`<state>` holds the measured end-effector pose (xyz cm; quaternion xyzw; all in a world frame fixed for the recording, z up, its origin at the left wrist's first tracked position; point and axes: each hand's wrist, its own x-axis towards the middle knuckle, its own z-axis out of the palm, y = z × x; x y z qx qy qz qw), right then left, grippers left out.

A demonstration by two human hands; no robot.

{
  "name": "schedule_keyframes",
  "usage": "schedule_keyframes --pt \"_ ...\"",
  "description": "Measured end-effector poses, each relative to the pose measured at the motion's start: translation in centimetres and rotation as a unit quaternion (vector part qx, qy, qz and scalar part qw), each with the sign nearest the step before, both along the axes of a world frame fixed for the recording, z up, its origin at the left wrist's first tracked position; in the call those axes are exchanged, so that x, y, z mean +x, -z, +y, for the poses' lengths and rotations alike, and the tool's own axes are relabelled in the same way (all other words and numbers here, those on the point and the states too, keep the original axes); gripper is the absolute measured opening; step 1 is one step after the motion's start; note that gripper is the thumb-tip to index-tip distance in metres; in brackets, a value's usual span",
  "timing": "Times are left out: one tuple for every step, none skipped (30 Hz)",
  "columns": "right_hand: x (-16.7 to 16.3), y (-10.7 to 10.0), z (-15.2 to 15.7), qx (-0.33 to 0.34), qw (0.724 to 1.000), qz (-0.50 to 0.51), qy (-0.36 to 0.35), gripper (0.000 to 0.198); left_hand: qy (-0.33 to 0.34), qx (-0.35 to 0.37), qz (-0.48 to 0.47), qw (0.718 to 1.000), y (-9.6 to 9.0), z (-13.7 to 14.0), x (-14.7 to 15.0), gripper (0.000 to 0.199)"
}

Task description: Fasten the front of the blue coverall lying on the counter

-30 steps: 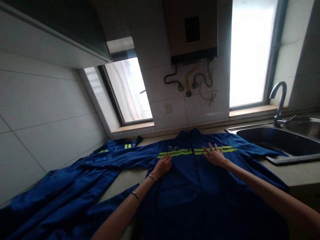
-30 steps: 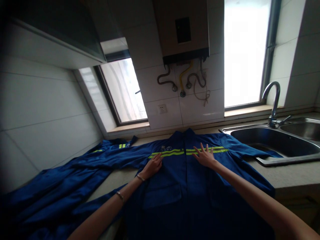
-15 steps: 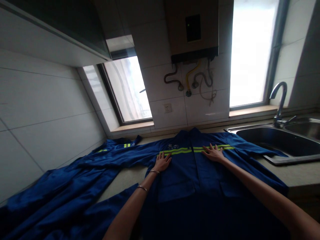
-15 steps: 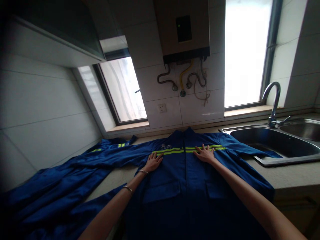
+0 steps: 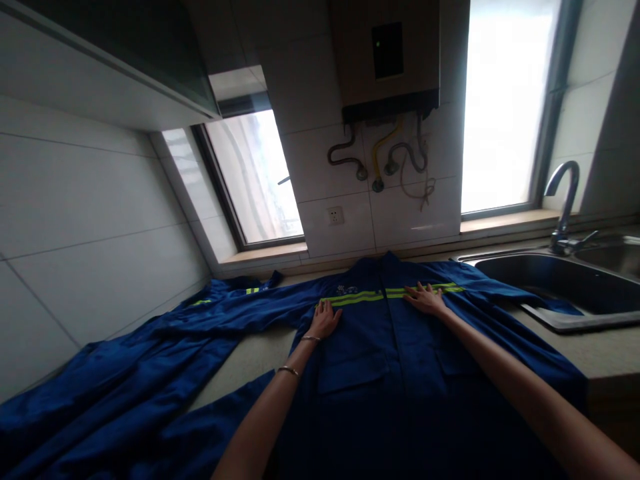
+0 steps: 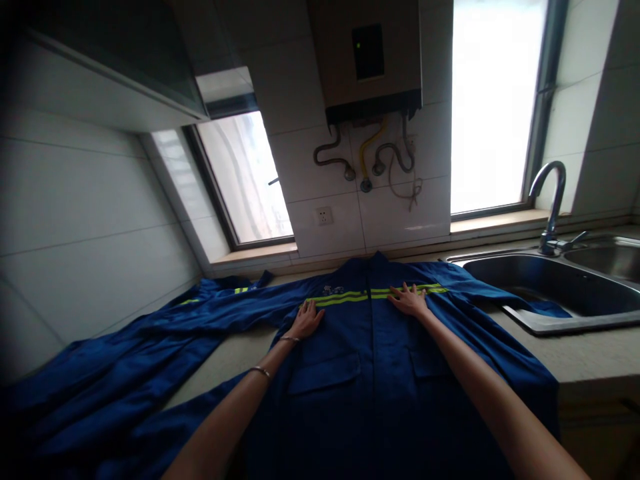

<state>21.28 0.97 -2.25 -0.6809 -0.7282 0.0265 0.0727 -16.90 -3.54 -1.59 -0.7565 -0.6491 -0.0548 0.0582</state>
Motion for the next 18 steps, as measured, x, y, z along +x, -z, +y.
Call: schedule_keyframes --pt "0.1 0.0 -0.1 0.000 1.000 -0.001 -0.002 0.065 0.015 0.007 0.008 1.000 0.1 -0.3 -0.2 0.060" --pt "0.3 0.0 -0.2 0.002 1.000 -0.003 -0.005 0.064 0.035 0.010 0.015 0.999 0.2 -0.7 -0.5 0.055" --pt "0.5 0.0 -0.3 0.003 1.000 -0.005 -0.008 0.062 0.053 0.011 0.020 0.998 0.2 -1.1 -0.8 0.052" --pt "0.7 -0.1 -0.5 0.004 1.000 -0.006 -0.012 0.061 0.066 0.010 0.023 0.997 0.2 -1.4 -1.0 0.050" --pt "0.8 -0.2 -0.6 0.005 1.000 -0.007 -0.016 0.060 0.072 0.004 0.023 0.997 0.2 -1.7 -1.2 0.049" --pt "0.9 -0.4 -0.9 0.006 1.000 -0.006 -0.020 0.059 0.071 -0.006 0.020 0.997 0.0 -2.0 -1.4 0.051" --pt "0.8 -0.7 -1.3 0.011 1.000 -0.004 -0.022 0.058 0.065 -0.019 0.016 0.998 -0.1 -2.2 -1.4 0.053" --pt "0.6 -1.1 -1.8 0.019 1.000 -0.001 -0.024 0.057 0.059 -0.033 0.012 0.998 -0.3 -2.3 -1.4 0.056" --pt "0.2 -1.6 -2.7 0.030 0.999 0.003 -0.026 0.056 0.055 -0.046 0.009 0.997 -0.5 -2.4 -1.3 0.058" --pt "-0.3 -2.1 -3.8 0.046 0.998 0.007 -0.033 0.054 0.052 -0.056 0.007 0.997 -0.6 -2.5 -1.2 0.059" --pt "-1.1 -2.6 -5.4 0.062 0.997 0.012 -0.048 0.053 0.050 -0.062 0.006 0.997 -0.8 -2.6 -1.1 0.060" --pt "-1.9 -3.1 -7.4 0.076 0.994 0.017 -0.075 0.052 0.050 -0.063 0.006 0.997 -0.9 -2.7 -1.0 0.060" --pt "-2.9 -3.4 -9.7 0.089 0.989 0.025 -0.112 0.052 0.050 -0.062 0.006 0.997 -0.9 -2.8 -1.0 0.059" --pt "-3.8 -3.7 -12.4 0.095 0.982 0.037 -0.160 0.052 0.049 -0.059 0.008 0.997 -1.0 -2.9 -1.0 0.058" --pt "-4.7 -3.7 -15.3 0.101 0.972 0.052 -0.206 0.053 0.050 -0.055 0.010 0.997 -1.1 -3.0 -1.0 0.057" --pt "-5.5 -3.6 -18.2 0.106 0.963 0.064 -0.239 0.054 0.052 -0.049 0.014 0.997 -1.2 -3.2 -1.0 0.056" --pt "-6.1 -3.2 -21.1 0.109 0.956 0.074 -0.263 0.055 0.059 -0.039 0.021 0.997 -1.4 -3.3 -1.0 0.056" --pt "-6.6 -2.7 -23.9 0.108 0.951 0.081 -0.277 0.059 0.074 -0.028 0.031 0.996 -1.7 -3.4 -0.8 0.055"
